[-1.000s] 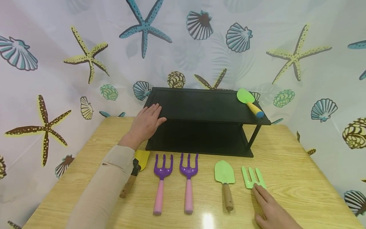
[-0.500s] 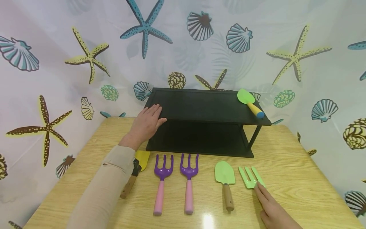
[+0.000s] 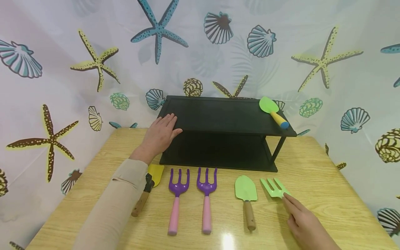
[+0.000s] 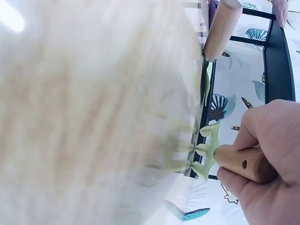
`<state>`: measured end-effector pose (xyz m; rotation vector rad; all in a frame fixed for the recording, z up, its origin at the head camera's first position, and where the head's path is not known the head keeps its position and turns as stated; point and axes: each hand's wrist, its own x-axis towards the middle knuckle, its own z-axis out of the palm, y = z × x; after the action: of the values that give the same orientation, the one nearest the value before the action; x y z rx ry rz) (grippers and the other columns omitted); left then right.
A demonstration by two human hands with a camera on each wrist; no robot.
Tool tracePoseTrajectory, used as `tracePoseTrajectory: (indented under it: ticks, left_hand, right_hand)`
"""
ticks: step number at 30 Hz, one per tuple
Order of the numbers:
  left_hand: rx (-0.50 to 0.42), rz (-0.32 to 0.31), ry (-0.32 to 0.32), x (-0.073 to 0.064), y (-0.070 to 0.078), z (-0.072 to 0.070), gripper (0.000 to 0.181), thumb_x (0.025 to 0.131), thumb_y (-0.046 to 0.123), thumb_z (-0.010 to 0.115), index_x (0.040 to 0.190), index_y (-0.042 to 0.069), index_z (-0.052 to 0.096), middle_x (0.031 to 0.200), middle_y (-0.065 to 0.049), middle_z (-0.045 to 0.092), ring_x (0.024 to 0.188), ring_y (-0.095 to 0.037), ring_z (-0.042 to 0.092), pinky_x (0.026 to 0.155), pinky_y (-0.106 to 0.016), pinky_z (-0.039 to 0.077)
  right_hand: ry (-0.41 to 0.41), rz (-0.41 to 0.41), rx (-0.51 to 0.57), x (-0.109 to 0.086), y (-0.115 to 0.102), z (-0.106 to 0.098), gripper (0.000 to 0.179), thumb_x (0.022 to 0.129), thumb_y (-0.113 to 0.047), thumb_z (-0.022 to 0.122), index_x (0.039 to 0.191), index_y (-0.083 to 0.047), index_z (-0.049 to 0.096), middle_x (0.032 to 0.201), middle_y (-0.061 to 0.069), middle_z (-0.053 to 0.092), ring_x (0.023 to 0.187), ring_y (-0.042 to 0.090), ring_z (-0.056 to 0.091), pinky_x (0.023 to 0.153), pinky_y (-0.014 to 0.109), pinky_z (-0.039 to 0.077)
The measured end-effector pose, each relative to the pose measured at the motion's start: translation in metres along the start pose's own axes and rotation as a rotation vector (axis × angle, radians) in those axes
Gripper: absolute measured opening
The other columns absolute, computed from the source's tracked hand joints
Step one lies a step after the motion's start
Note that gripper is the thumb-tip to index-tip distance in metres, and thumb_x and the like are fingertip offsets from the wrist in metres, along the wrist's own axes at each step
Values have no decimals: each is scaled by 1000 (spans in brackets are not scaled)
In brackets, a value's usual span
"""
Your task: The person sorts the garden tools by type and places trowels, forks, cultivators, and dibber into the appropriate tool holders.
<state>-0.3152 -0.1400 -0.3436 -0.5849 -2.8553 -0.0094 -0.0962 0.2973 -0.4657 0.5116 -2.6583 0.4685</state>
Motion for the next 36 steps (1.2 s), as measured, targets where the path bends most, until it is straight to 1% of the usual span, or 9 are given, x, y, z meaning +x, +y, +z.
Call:
tracePoseTrajectory:
  ticks: [4,7,11,15,19,21,23,28,36]
  left_hand:
    - [6,0,4,0,0,0,70,105,50,35,156,4,26,163,-15,27,153,-30,22,126,-47,16]
    - [6,1,3,0,0,0,70,105,50,34,156,4,26,163,-15,27,153,-30,22,126,-47,16]
    - [1,6,2,0,-1,0,70,105,51,33,156,4,26,163,-15,27,153,-30,22,126,-47,16]
    - [0,9,5,0,-1,1,70,105,50,34,156,4,26,163,-15,27,153,-30,22,126,-47,16]
    - [4,6,4,1,-1,1,70,104,51,34,156,4,26,163,-14,26,153,-30,22,126,-46,16]
    - [5,3,2,1,-1,1,71,104,51,34,157,5,25,164,-14,26,153,-29,22,127,-46,16]
    - [5,2,0,0,-1,0,71,104,51,34,157,5,25,164,-14,26,153,-29,22,127,-46,16]
    - [7,4,1,0,-2,0,70,104,51,34,156,5,26,163,-14,26,153,-29,22,126,-46,16]
    - [11,7,9,0,-2,1,69,104,50,35,156,5,27,163,-14,27,153,-30,23,126,-46,16]
  right_hand:
    - [55,-69,-28,5,2,-3,52,70,16,69,122,14,62,129,29,60,69,-3,41,53,13,31]
    - [95,-121,-23,8,4,-4,51,67,18,67,118,15,63,124,31,62,60,-8,26,51,9,27]
    - [131,-151,-33,12,5,-7,50,66,19,66,115,13,66,121,30,64,57,-10,18,50,6,23]
    - [151,-158,-46,16,4,-12,50,67,17,66,116,11,66,122,28,65,58,-10,22,51,5,24]
    - [161,-161,-56,22,2,-17,50,69,15,64,119,10,65,124,27,64,63,-6,34,55,5,26]
    - [155,-152,-62,25,1,-18,50,71,14,63,120,9,65,125,26,64,65,-4,37,56,5,26]
    - [147,-143,-61,29,0,-19,49,72,14,64,121,9,65,126,26,64,64,-3,36,56,6,26]
    - [99,-108,-48,39,-2,-20,48,77,14,63,125,9,62,130,27,61,59,-5,25,53,12,30]
    - [93,-100,-53,55,-1,-14,47,79,13,64,125,10,62,132,28,60,61,-1,32,52,16,32]
